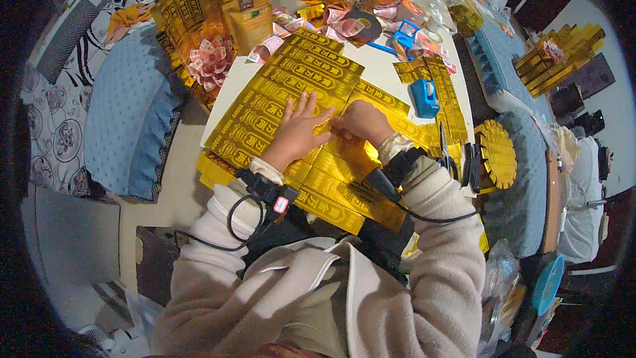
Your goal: The person folds and assembles gold-colored paper sheets into a cylindrical structure. They use a tape dispenser to secure the edges and then place a circular gold base onto the bottom of the cylinder.
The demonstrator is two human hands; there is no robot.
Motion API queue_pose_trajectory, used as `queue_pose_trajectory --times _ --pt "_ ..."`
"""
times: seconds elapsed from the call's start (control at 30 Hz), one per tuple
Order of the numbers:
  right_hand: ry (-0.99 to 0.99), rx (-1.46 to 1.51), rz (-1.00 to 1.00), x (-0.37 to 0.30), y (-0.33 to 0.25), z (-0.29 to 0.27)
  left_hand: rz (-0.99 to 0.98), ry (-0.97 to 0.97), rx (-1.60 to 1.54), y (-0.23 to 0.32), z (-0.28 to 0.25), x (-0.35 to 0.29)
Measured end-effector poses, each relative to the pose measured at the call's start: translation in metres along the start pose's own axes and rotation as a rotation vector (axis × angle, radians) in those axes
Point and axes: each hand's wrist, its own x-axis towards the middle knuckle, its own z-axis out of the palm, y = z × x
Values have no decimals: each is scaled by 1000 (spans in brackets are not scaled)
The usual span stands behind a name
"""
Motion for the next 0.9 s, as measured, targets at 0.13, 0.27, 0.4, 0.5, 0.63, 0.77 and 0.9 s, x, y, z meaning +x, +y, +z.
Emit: queue_pose_trajectory --times 0.13,0.27,0.4,0.5,0.63,0.77,0.9 --pt "24 -64 32 -7 -6 -1 -18 -59 43 0 -1 2" --pt "-13 -30 102 -18 7 -9 -39 -96 29 0 -4 2" --pt "-32 -141 -26 -26 47 -27 -35 -99 16 0 -6 1" --pt "301 60 11 -31 94 -43 -9 -78 -17 0 -7 -2" --pt "847 167 -83 -27 160 -71 -4 -33 -97 2 -13 -12" --pt "835 160 74 -16 208 -84 -25 -9 -95 9 -20 -31" --pt "675 258 161 3 237 -85 -15 23 -89 13 -22 -45"
